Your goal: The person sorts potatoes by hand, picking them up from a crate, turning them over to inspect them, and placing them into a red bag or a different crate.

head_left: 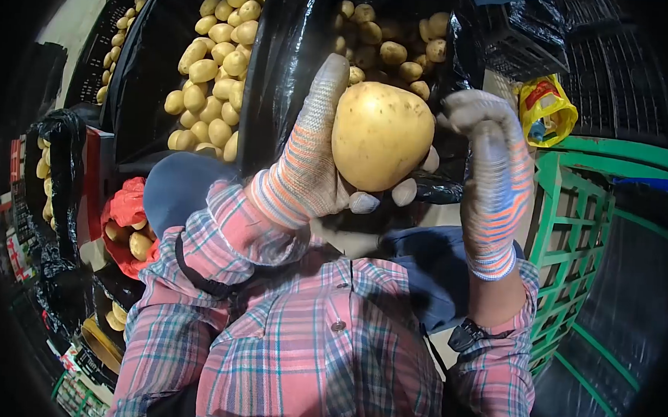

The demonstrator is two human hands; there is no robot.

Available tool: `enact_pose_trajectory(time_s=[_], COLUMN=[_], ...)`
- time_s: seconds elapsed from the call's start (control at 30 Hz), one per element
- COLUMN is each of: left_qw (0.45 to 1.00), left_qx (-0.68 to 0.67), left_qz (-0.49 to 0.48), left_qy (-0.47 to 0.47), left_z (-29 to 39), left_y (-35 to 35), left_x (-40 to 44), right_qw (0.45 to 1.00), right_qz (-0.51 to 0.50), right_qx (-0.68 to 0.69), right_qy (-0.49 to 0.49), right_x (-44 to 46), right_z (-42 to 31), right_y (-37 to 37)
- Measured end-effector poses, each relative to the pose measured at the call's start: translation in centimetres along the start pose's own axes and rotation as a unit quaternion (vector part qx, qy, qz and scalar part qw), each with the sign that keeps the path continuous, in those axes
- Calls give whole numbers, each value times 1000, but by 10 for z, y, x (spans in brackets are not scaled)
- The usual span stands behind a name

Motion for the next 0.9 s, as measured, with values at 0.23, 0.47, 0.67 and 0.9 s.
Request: enact_pose_trajectory(time_s=[0.23,0.47,0.67,0.9], left_qw=[961,968,978,960], left_qx=[-11,31,53,87], left_qz=[264,245,200,251], left_qy=[-87,-45,-42,-88], left_z=[-5,-9,-7,-1], left_y=[29,35,40,41], left_x=[-12,-13,-12,-15], right_qw=[988,949,972,993], right_qz=[-132,-125,-109,-67], right_qx=[-78,171,102,-97], right_qy=[-1,-235,-179,25], right_x=[-7,-11,-8,-5], right_z=[8,35,21,3], right_y=[-45,-46,-39,-37])
Point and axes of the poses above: each hand's wrist, its own x-axis towards the middle knuckle, its own y-axis out of the back of the hand, z = x × y, the point moved 9 cm from there along x, towards the middle knuckle, and after that the axes turned 10 degrees about -z, right-handed, at the moved point
